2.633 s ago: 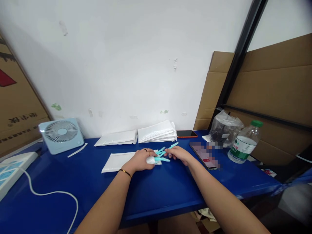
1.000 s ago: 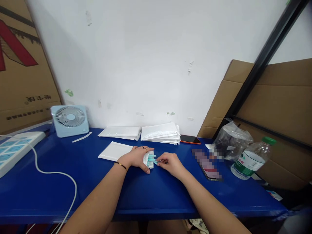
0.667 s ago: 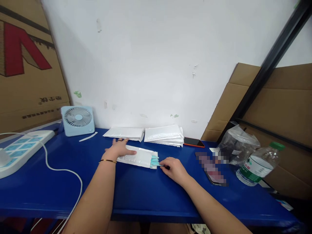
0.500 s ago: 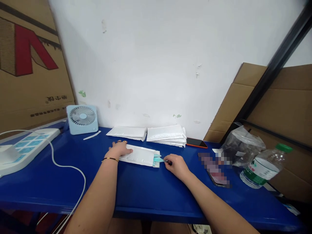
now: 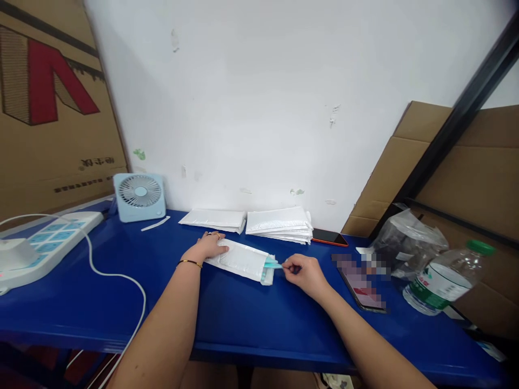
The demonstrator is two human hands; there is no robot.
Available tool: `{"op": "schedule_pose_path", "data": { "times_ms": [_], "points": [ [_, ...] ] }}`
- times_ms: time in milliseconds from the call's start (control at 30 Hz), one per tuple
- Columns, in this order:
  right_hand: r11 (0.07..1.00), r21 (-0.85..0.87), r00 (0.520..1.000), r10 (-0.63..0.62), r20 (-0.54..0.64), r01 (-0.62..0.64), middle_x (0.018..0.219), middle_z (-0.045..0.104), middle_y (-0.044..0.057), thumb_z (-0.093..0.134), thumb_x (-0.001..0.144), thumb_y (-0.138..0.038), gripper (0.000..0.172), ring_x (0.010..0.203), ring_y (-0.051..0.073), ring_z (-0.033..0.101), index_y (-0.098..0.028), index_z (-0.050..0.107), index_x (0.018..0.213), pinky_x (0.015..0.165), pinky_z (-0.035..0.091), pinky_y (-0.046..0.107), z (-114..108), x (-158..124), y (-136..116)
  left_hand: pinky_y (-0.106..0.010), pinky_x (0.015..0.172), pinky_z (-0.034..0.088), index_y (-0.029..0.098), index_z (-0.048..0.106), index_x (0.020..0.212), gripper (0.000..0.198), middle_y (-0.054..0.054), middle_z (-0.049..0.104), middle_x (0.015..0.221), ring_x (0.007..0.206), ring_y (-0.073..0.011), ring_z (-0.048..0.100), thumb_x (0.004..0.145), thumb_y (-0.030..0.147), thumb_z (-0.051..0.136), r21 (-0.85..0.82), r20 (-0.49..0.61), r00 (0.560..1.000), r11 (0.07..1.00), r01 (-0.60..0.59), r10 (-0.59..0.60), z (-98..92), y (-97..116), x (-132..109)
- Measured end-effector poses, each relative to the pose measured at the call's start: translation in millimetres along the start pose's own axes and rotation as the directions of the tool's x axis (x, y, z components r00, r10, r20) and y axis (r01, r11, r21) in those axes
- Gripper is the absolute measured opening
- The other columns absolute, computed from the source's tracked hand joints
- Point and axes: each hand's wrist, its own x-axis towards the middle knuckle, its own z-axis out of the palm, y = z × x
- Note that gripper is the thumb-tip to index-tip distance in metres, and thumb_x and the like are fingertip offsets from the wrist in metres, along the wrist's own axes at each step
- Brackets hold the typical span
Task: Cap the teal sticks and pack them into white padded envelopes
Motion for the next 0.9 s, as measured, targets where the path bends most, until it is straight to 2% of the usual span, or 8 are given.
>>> {"op": "schedule_pose_path", "data": {
  "times_ms": [133,233,367,500,600,767,833,900],
  "points": [
    [1.0,0.008,1.0,0.021,-0.014,-0.021,0.068,0.063,0.001,0.056,0.07,-0.015,0.01,0.058,0.011,0.055,-0.018,0.065,0.072,0.056,0.045,0.022,-25,-13,8,-0.045,0.105,0.024,0.023,0.038,0.134,0.068,-0.005,0.029,0.144,0.134,-0.032,0.016,0.072,0.049,0.047,0.003,0.006,1.0,1.0,0.007,-0.007,1.1,1,2],
    [1.0,0.008,1.0,-0.004,-0.011,0.004,0.067,0.063,0.001,0.056,0.071,-0.016,0.009,0.058,0.012,0.055,-0.019,0.064,0.072,0.055,0.045,0.022,-31,-15,9,-0.048,0.104,0.023,0.022,0.037,0.134,0.068,-0.006,0.029,0.144,0.134,-0.0338,0.014,0.072,0.048,0.047,0.001,0.003,1.0,1.0,0.007,-0.007,1.3,1,1],
    [0.992,-0.036,0.991,-0.115,0.068,0.118,0.074,0.064,0.004,0.051,0.078,-0.017,0.014,0.065,0.014,0.059,-0.02,0.064,0.073,0.059,0.047,0.024,-16,-12,3,-0.05,0.104,0.021,0.022,0.037,0.135,0.068,-0.006,0.027,0.145,0.134,-0.0352,0.014,0.072,0.049,0.045,-0.005,-0.004,1.0,1.0,-0.007,0.007,3.1,2,0],
    [0.954,-0.088,0.941,-0.264,0.21,0.287,0.095,0.065,0.009,0.042,0.087,-0.02,0.024,0.084,0.017,0.062,-0.02,0.065,0.091,0.072,0.049,0.029,9,-5,-6,-0.05,0.105,0.02,0.023,0.038,0.134,0.067,-0.005,0.026,0.145,0.134,-0.0351,0.014,0.073,0.049,0.045,-0.013,-0.01,1.0,0.999,-0.029,0.029,3.6,0,1],
    [0.934,-0.06,0.91,-0.326,0.257,0.352,0.1,0.066,0.009,0.041,0.088,-0.019,0.026,0.093,0.018,0.061,-0.02,0.065,0.098,0.082,0.048,0.031,15,3,-13,-0.045,0.106,0.021,0.021,0.039,0.134,0.065,-0.006,0.028,0.145,0.134,-0.0322,0.017,0.074,0.048,0.043,-0.024,-0.025,0.998,0.998,-0.065,0.065,2.5,0,1],
    [0.979,0.012,0.964,-0.202,0.172,0.203,0.099,0.064,0.007,0.052,0.081,-0.019,0.022,0.094,0.019,0.058,-0.024,0.067,0.097,0.076,0.049,0.031,-10,9,-19,-0.035,0.107,0.024,0.018,0.039,0.133,0.063,-0.008,0.03,0.144,0.131,-0.025,0.027,0.076,0.044,0.043,-0.043,-0.069,0.982,0.982,-0.181,0.178,8.2,9,2],
    [0.99,0.059,0.961,-0.135,0.242,0.124,0.103,0.062,0.008,0.054,0.08,-0.02,0.024,0.094,0.02,0.057,-0.024,0.066,0.1,0.065,0.049,0.026,-21,5,-20,-0.03,0.107,0.022,0.022,0.038,0.133,0.062,-0.004,0.028,0.145,0.132,-0.0207,0.026,0.076,0.044,0.045,-0.046,-0.076,0.954,0.955,-0.293,0.289,12.6,21,3],
    [0.989,0.136,0.924,-0.111,0.366,0.065,0.102,0.061,0.007,0.057,0.078,-0.022,0.024,0.087,0.018,0.059,-0.023,0.067,0.1,0.059,0.048,0.022,-28,-2,-22,-0.033,0.11,0.017,0.027,0.036,0.134,0.06,0.0,0.024,0.147,0.134,-0.02,0.02,0.076,0.042,0.047,-0.025,-0.113,0.9,0.905,-0.426,0.421,14.7,36,3]
  ]
}}
